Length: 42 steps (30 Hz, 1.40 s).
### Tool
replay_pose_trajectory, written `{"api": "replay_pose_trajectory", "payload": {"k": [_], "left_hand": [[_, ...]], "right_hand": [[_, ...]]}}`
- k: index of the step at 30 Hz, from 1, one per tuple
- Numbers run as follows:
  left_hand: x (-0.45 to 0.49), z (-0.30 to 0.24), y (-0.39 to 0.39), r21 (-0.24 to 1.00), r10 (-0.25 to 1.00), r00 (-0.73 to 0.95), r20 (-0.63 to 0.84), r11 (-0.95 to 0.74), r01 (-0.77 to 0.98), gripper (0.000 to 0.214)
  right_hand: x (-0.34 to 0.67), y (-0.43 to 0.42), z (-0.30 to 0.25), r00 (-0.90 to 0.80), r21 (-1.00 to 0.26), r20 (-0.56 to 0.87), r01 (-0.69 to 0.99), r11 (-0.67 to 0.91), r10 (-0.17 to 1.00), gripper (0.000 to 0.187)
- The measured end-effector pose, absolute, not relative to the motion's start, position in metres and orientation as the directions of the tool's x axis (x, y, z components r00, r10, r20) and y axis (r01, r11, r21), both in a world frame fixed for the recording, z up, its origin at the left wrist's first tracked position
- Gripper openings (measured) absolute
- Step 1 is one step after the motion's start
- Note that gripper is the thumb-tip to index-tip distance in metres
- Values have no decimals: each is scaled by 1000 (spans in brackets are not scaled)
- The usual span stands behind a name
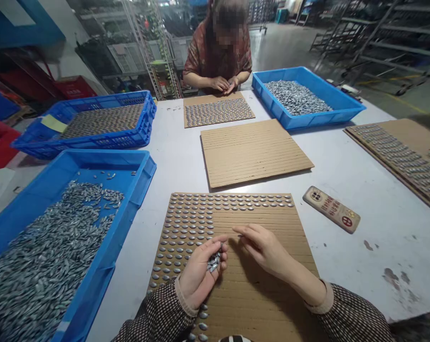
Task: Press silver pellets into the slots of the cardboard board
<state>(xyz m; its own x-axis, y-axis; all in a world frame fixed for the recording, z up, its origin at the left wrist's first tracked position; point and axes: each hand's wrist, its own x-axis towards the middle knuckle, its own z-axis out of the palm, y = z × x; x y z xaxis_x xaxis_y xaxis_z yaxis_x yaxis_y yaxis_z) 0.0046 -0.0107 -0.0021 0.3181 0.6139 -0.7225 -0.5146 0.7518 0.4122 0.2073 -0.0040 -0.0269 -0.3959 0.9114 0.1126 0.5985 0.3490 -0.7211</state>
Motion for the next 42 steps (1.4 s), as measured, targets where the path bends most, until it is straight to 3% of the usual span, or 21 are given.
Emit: {"api": "replay_pose_trajectory", "payload": {"k": [3,8,13,26,34,42], "left_hand": [[6,-5,-12,413,603,329,-727,766,-492,18],[6,-10,-12,422,607,332,-722,766,-485,17],[8,-13,-15,434,624,355,-696,760,-483,15],[9,-11,-15,393,606,361,-709,764,-511,17],[10,-8,-17,411,610,384,-693,773,-484,15],[12,-2,-14,421,626,392,-674,762,-492,16]], "right_hand": [[211,-3,-23,-370,-724,106,608,327,923,20],[238,7,-25,-167,-625,199,737,256,966,15],[266,25,-42,30,-691,144,718,79,989,18],[259,45,-50,-172,-513,270,807,293,947,19],[260,45,-53,-196,-401,284,865,302,939,21],[256,44,-49,-186,-403,321,861,312,929,23]]}}
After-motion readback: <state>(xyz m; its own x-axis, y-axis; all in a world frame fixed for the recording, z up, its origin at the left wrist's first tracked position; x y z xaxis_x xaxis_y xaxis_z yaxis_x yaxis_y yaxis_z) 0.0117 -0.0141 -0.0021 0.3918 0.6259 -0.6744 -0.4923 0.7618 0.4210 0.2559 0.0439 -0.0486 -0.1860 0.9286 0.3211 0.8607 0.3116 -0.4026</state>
